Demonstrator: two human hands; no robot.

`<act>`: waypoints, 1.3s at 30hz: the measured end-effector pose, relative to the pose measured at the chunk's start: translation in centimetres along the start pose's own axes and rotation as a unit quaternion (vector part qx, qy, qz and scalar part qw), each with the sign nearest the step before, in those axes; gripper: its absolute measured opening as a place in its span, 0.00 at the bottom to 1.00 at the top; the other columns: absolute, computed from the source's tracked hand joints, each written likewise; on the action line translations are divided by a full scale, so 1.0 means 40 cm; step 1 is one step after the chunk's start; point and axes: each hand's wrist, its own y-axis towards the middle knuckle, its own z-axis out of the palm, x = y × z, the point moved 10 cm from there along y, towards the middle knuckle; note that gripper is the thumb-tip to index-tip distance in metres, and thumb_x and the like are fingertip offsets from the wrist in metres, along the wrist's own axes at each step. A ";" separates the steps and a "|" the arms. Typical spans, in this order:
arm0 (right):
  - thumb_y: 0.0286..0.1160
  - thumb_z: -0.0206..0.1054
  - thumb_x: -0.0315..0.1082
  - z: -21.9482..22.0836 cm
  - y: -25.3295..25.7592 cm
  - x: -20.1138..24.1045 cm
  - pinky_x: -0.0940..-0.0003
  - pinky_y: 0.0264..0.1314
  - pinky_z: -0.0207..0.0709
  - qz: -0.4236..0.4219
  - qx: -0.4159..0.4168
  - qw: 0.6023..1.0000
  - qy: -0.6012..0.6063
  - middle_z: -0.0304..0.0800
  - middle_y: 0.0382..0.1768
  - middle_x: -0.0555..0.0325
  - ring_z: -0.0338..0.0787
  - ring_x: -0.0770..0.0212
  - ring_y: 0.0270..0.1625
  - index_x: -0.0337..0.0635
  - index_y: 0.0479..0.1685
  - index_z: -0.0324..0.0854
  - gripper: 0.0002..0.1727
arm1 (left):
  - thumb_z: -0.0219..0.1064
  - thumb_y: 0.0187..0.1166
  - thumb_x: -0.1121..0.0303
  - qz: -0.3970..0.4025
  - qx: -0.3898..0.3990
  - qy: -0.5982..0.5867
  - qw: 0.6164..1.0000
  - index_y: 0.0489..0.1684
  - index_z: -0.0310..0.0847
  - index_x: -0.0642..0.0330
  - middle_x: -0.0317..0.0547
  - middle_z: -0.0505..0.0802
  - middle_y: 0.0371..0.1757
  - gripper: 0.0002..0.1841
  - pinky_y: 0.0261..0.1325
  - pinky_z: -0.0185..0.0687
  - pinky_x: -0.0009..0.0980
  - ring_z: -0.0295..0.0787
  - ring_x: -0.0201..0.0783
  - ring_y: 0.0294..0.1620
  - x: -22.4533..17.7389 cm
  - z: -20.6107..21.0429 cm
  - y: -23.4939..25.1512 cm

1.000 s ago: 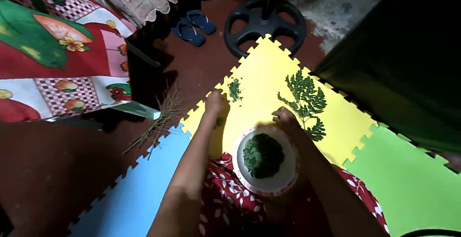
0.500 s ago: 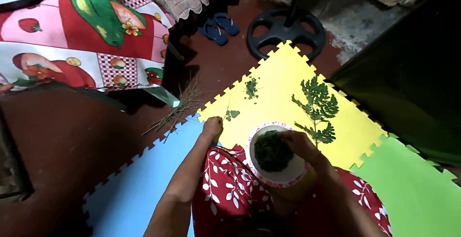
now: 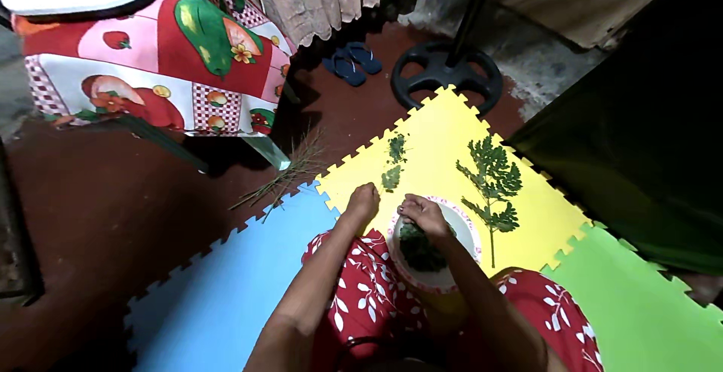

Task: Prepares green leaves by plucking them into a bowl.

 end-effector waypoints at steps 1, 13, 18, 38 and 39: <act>0.78 0.70 0.25 0.001 0.004 0.003 0.61 0.59 0.84 0.000 -0.009 0.999 0.035 0.76 0.72 0.33 0.88 0.51 0.60 0.28 0.85 0.60 0.35 | 0.49 0.93 0.69 0.024 0.006 -0.005 1.000 0.67 0.77 0.78 0.73 0.86 0.65 0.19 0.77 0.71 0.54 0.82 0.62 0.71 -0.043 0.000 -0.026; 0.78 0.66 0.18 -0.024 -0.033 0.036 0.74 0.36 0.87 -0.030 -0.092 0.990 0.098 0.89 0.31 0.53 0.89 0.69 0.28 0.24 0.49 0.81 0.06 | 0.55 0.88 0.76 0.123 -0.023 0.064 0.990 0.63 0.78 0.79 0.73 0.86 0.63 0.15 0.72 0.75 0.56 0.84 0.66 0.68 -0.136 -0.001 -0.175; 0.81 0.61 0.18 -0.024 -0.041 0.035 0.77 0.36 0.86 -0.013 -0.083 0.989 0.124 0.87 0.31 0.57 0.88 0.71 0.27 0.24 0.50 0.79 0.06 | 0.51 0.87 0.80 0.130 -0.059 0.117 0.983 0.62 0.77 0.81 0.74 0.86 0.63 0.15 0.72 0.74 0.57 0.83 0.68 0.69 -0.098 -0.031 -0.201; 0.92 0.53 0.33 -0.281 -0.107 -0.034 0.45 0.85 0.64 -0.019 -0.080 0.941 -0.327 0.77 0.77 0.34 0.76 0.39 0.80 0.32 0.80 0.74 0.23 | 0.64 0.86 0.71 -0.041 -0.150 0.116 0.981 0.75 0.75 0.75 0.78 0.78 0.75 0.22 0.76 0.66 0.69 0.75 0.75 0.75 0.168 -0.227 -0.171; 0.91 0.53 0.33 -0.347 -0.114 -0.048 0.43 0.83 0.66 -0.001 -0.134 0.937 -0.322 0.80 0.73 0.33 0.78 0.37 0.78 0.31 0.75 0.78 0.21 | 0.63 0.87 0.70 -0.018 -0.137 0.095 0.986 0.74 0.75 0.75 0.77 0.79 0.74 0.22 0.76 0.68 0.66 0.77 0.73 0.74 0.126 -0.207 -0.189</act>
